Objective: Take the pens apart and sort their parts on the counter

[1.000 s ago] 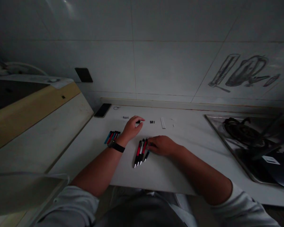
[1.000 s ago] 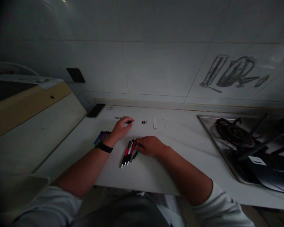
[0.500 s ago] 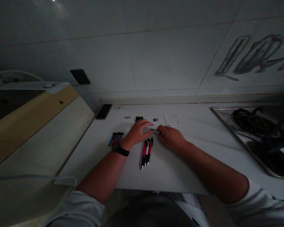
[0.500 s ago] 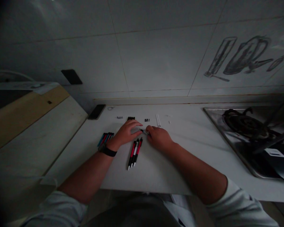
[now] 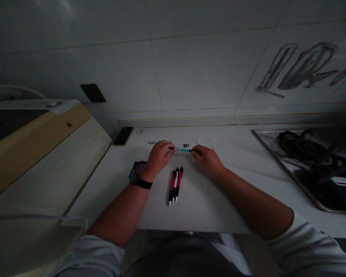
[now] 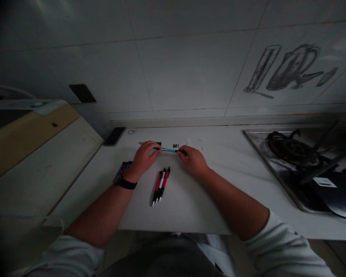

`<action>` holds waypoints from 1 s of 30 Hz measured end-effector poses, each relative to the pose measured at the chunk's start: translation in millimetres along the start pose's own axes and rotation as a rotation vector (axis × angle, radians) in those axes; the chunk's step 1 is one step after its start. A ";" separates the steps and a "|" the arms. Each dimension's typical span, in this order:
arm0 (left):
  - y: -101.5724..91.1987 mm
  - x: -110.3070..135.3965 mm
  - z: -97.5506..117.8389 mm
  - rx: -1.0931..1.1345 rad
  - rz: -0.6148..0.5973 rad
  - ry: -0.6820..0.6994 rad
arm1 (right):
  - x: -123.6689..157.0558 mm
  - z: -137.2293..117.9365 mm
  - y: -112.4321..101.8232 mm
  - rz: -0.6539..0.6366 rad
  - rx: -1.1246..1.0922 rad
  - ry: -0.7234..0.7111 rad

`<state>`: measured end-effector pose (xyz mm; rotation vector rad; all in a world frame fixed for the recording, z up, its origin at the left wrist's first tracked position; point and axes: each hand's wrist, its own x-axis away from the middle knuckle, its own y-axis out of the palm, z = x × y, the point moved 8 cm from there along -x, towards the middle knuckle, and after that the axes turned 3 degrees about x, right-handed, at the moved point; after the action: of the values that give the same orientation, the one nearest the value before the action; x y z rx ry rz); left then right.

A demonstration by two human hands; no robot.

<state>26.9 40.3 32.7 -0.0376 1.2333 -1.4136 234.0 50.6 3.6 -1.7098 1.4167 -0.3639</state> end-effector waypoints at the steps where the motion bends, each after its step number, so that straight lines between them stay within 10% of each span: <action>1: -0.5 0.2 -1.7 -0.004 0.006 -0.004 | -1.3 3.2 0.4 0.005 -0.035 0.014; 30: 4.7 0.4 -9.2 0.007 -0.043 -0.048 | -1.3 7.6 5.1 -0.001 -0.115 0.028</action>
<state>24.1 47.0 25.3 -0.0937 1.1941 -1.4464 235.5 55.1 -4.3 -1.8045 1.4821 -0.3135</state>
